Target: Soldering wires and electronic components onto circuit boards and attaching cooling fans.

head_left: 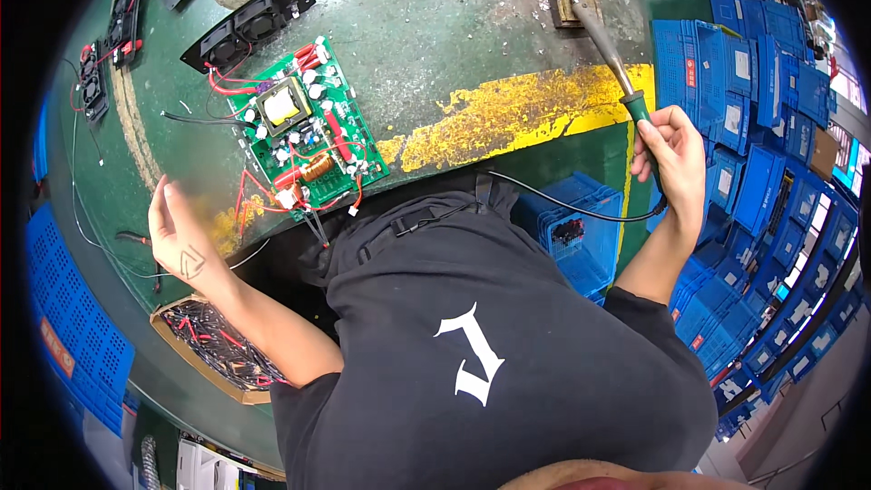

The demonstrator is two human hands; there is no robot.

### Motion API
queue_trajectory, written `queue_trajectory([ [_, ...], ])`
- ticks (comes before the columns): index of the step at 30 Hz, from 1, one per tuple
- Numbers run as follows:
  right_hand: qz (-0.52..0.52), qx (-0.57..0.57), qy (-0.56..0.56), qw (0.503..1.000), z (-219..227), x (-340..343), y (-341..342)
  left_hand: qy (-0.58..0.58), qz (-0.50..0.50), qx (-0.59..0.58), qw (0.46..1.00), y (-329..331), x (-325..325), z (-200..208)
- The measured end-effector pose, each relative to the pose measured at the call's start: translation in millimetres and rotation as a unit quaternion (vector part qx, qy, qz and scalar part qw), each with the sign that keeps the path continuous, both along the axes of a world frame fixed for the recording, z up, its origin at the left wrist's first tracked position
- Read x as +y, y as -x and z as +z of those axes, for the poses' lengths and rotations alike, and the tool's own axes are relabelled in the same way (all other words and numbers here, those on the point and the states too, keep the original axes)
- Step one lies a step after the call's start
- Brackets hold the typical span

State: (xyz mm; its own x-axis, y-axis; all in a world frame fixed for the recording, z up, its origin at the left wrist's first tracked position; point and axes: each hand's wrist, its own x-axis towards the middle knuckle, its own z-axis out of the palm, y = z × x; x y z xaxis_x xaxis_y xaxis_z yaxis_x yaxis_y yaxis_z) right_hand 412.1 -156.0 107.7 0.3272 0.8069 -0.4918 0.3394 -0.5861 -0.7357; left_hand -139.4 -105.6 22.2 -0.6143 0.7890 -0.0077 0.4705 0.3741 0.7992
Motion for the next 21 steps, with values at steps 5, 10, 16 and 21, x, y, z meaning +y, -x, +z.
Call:
queue_trajectory([
  [5, 0.007, 0.05, 0.0, 0.999, -4.3, 3.1, -4.0, -0.011, -0.001, 0.002, 1.0, -3.7, 1.0, -0.5],
  [10, 0.002, 0.029, 0.034, 0.999, 1.3, 5.7, -0.5, -0.014, 0.005, -0.009, 1.0, -3.3, 0.7, -2.5],
  [16, 0.012, -0.002, 0.055, 0.998, 10.0, 9.6, 2.8, 0.01, -0.001, 0.009, 1.0, 1.6, -5.4, -2.3],
  [21, 0.025, -0.034, 0.072, 0.996, 21.0, 11.0, 3.3, -0.004, 0.026, -0.028, 0.999, 2.5, -6.9, -5.5],
])
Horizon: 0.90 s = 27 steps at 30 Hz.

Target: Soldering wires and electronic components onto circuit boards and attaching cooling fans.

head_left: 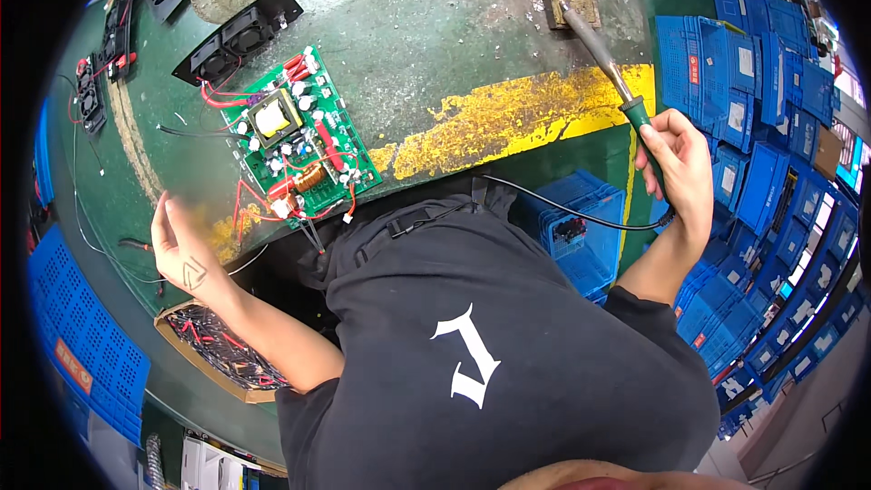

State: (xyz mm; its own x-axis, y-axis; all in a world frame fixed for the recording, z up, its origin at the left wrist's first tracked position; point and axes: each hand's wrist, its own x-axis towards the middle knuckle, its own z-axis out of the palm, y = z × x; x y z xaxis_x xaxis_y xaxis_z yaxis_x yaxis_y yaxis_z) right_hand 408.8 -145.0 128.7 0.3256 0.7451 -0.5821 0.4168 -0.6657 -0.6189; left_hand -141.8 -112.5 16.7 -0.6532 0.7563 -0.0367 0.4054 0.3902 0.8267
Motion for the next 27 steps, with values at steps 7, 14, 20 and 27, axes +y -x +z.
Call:
queue_trajectory([
  [7, 0.002, -0.058, 0.023, 0.998, 8.8, -5.4, 5.6, 0.004, -0.026, 0.038, 0.999, 0.9, 4.1, -1.9],
  [14, 0.018, -0.12, -0.003, 0.993, 20.5, -1.1, 15.2, -0.009, -0.023, 0.021, 0.999, -0.7, 8.7, -2.8],
  [20, 0.063, -0.195, 0.017, 0.979, 40.2, -0.3, 13.6, -0.014, -0.03, 0.014, 0.999, -1.0, 6.7, -4.7],
  [27, -0.021, -0.192, -0.038, 0.981, 30.3, -15.1, 3.3, -0.005, -0.012, 0.026, 1.0, -0.4, 2.6, -1.5],
])
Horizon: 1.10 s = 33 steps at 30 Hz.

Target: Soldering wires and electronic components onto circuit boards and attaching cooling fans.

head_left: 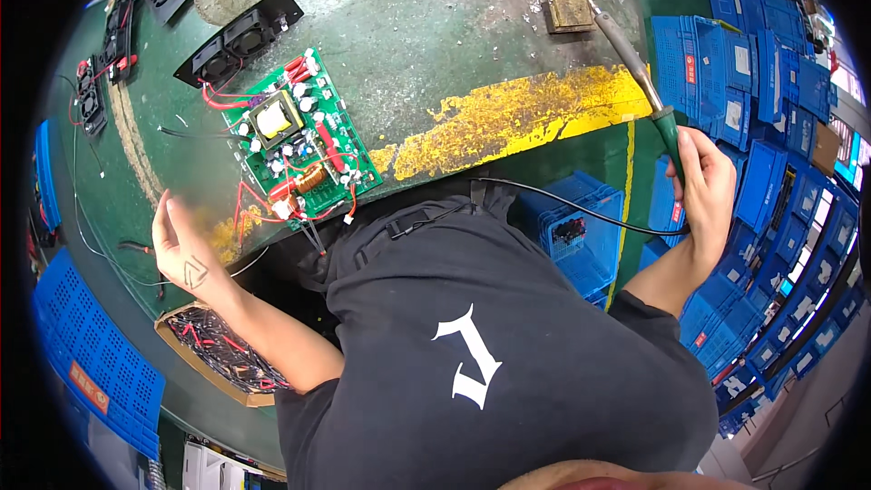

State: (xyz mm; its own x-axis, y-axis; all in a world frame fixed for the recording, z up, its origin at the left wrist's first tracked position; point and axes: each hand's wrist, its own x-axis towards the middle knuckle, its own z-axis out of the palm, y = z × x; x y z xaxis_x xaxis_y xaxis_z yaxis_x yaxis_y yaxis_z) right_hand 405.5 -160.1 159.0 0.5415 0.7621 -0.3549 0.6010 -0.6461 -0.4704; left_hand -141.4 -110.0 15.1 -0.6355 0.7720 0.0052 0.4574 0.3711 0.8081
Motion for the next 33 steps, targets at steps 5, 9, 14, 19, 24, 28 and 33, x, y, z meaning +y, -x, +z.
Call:
queue_trajectory([
  [5, 0.075, -0.106, -0.05, 0.99, -22.9, -2.2, -5.3, -0.003, -0.016, 0.009, 1.0, -2.7, 4.3, 1.6],
  [9, 0.077, -0.16, -0.072, 0.982, -30.4, 2.5, -4.9, -0.004, -0.005, -0.015, 1.0, -5.1, 3.9, 1.4],
  [14, 0.152, -0.238, -0.099, 0.954, -32.2, 9.5, 0.0, -0.013, -0.021, 0.014, 1.0, -6.2, 0.8, 1.4],
  [19, 0.189, -0.237, -0.114, 0.946, -33.9, 10.6, 5.9, 0.017, -0.003, 0.004, 1.0, -4.1, 0.1, 2.1],
  [24, 0.244, -0.335, -0.097, 0.905, -31.5, 10.3, 12.1, 0.004, -0.007, -0.026, 1.0, -1.7, 4.0, -1.9],
  [28, 0.247, -0.343, -0.091, 0.902, -25.6, 8.2, 16.5, 0.003, -0.024, -0.005, 1.0, 0.4, 5.4, -3.4],
  [33, 0.255, -0.363, -0.089, 0.892, -18.5, 2.8, 18.7, 0.014, -0.025, -0.029, 0.999, 2.8, 4.7, -2.7],
])
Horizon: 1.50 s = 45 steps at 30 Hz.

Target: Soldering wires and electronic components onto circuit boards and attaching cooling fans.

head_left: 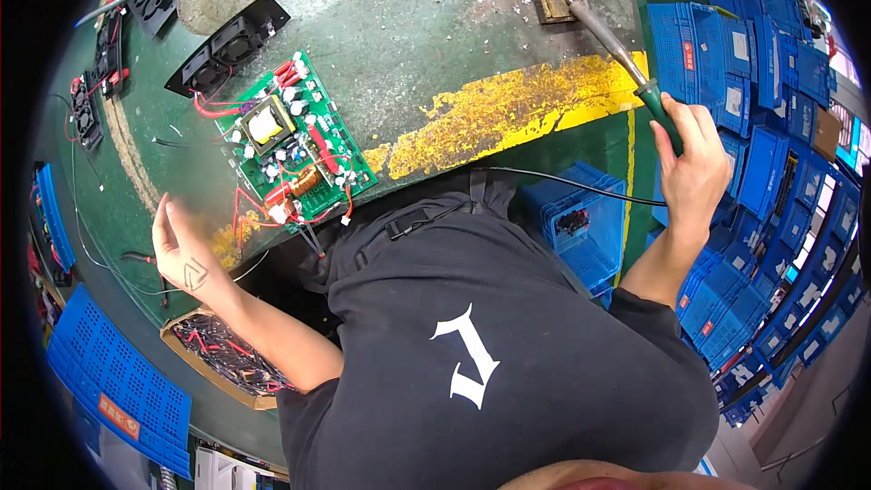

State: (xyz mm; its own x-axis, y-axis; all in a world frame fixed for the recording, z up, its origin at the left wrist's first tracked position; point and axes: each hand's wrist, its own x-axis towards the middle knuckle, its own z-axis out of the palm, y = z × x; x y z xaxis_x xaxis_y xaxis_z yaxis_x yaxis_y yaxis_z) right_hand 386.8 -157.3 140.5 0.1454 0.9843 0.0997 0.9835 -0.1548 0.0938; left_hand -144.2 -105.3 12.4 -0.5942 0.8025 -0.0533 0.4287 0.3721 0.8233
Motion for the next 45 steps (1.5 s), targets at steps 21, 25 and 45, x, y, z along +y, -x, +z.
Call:
queue_trajectory([
  [21, -0.167, 0.316, 0.064, 0.932, -16.9, -13.1, -27.6, -0.002, 0.007, 0.012, 1.0, -0.6, -5.1, 2.0],
  [25, -0.176, 0.341, 0.031, 0.923, -23.2, -10.9, -28.7, -0.023, 0.014, 0.01, 1.0, -1.0, -2.4, -1.7],
  [45, -0.197, 0.629, 0.165, 0.734, -41.3, 6.7, -64.2, -0.001, 0.037, 0.002, 0.999, -4.7, -2.9, 1.1],
])
